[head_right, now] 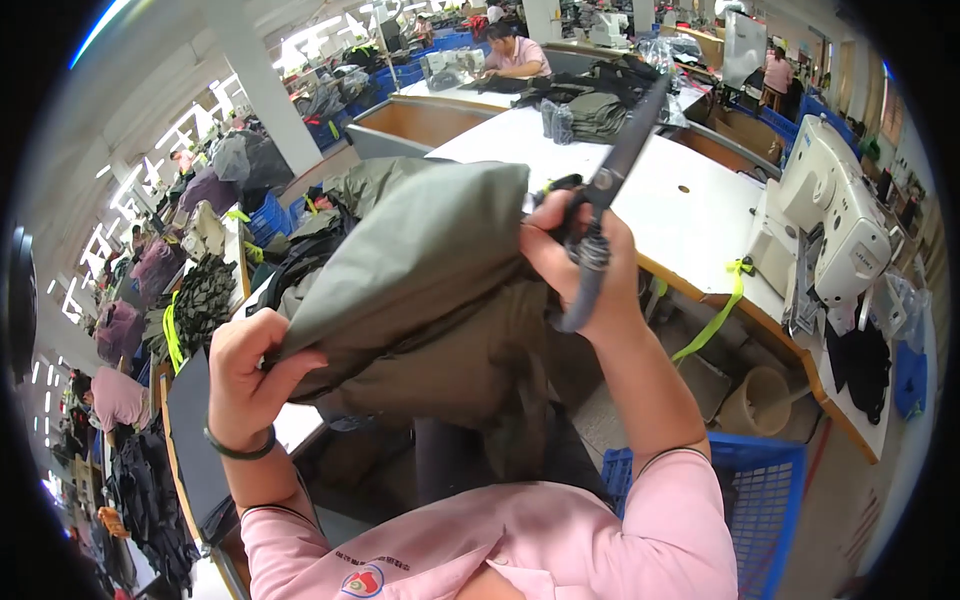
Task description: Cutting and trimming fabric components for outdoor bags/backpacks using scissors in a manufacturing facility.
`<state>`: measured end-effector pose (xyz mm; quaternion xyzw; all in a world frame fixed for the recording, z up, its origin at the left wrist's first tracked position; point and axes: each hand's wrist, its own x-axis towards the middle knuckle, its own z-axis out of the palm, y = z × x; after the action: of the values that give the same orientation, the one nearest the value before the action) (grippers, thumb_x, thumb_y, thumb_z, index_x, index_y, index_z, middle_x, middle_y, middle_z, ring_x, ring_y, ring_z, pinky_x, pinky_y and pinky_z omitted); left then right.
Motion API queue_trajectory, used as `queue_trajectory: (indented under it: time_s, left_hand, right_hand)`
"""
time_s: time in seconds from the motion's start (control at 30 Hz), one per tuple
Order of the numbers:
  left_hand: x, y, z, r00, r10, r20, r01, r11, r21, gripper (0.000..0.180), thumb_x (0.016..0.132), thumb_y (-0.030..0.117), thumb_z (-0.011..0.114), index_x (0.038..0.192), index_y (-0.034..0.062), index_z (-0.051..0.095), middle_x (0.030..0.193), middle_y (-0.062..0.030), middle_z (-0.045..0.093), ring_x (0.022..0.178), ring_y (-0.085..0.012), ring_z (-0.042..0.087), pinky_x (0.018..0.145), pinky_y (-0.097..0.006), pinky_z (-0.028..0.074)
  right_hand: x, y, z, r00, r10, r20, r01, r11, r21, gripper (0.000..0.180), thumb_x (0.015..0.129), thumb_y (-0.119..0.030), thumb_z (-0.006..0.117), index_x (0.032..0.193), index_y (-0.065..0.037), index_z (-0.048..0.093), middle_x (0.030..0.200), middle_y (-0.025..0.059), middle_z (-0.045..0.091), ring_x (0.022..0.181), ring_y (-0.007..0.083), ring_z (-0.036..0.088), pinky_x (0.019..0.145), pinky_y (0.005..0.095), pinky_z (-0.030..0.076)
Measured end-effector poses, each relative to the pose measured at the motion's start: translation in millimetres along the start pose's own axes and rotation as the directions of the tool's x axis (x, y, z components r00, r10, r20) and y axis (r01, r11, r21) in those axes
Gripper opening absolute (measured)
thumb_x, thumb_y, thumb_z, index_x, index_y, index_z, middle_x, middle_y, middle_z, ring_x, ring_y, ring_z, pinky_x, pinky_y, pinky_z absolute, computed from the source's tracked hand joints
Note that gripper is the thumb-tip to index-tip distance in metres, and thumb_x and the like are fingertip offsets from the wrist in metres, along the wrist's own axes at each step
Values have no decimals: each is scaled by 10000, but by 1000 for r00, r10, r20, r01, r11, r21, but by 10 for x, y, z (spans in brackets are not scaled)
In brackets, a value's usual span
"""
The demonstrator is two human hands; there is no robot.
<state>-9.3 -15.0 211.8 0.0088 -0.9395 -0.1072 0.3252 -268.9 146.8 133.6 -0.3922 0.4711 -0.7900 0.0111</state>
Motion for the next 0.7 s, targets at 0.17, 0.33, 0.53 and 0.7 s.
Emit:
queue_trajectory:
  time_s: [0.17, 0.33, 0.53, 0.7]
  left_hand:
    - [-312, -107, -27, 901, -373, 224, 353, 927, 123, 300, 795, 229, 779, 873, 42, 557, 651, -128, 528, 555, -314, 528, 524, -346, 421]
    - [-755, -506, 741, 981, -192, 35, 189, 979, 78, 290, 760, 86, 775, 1014, 53, 638, 986, -117, 605, 813, -296, 597, 714, -362, 490]
    - [-835, -357, 1357, 992, -27, 119, 49, 981, -189, 177, 760, 50, 756, 910, 77, 667, 885, -75, 614, 795, -277, 585, 701, -357, 455]
    - [-753, -360, 1488, 962, -53, 266, 121, 962, -246, 199, 786, 96, 758, 962, 78, 667, 859, -68, 623, 803, -269, 598, 695, -357, 471]
  right_hand:
    - [-247, 325, 280, 943, 300, 148, -333, 874, 354, 169, 799, 30, 701, 913, -26, 590, 872, 15, 593, 819, 111, 580, 785, 246, 471]
    - [-726, 837, 306, 764, 584, 275, -643, 650, 406, 168, 820, 16, 694, 959, -8, 602, 915, 54, 632, 843, 138, 615, 798, 278, 505]
    - [-932, 798, 211, 737, 601, 309, -671, 595, 443, 210, 845, 0, 661, 1048, 34, 613, 986, 89, 668, 870, 159, 650, 815, 302, 534]
    - [-898, 847, 126, 779, 563, 277, -625, 661, 415, 282, 853, -13, 637, 1126, 53, 613, 1024, 97, 679, 884, 155, 656, 829, 303, 534]
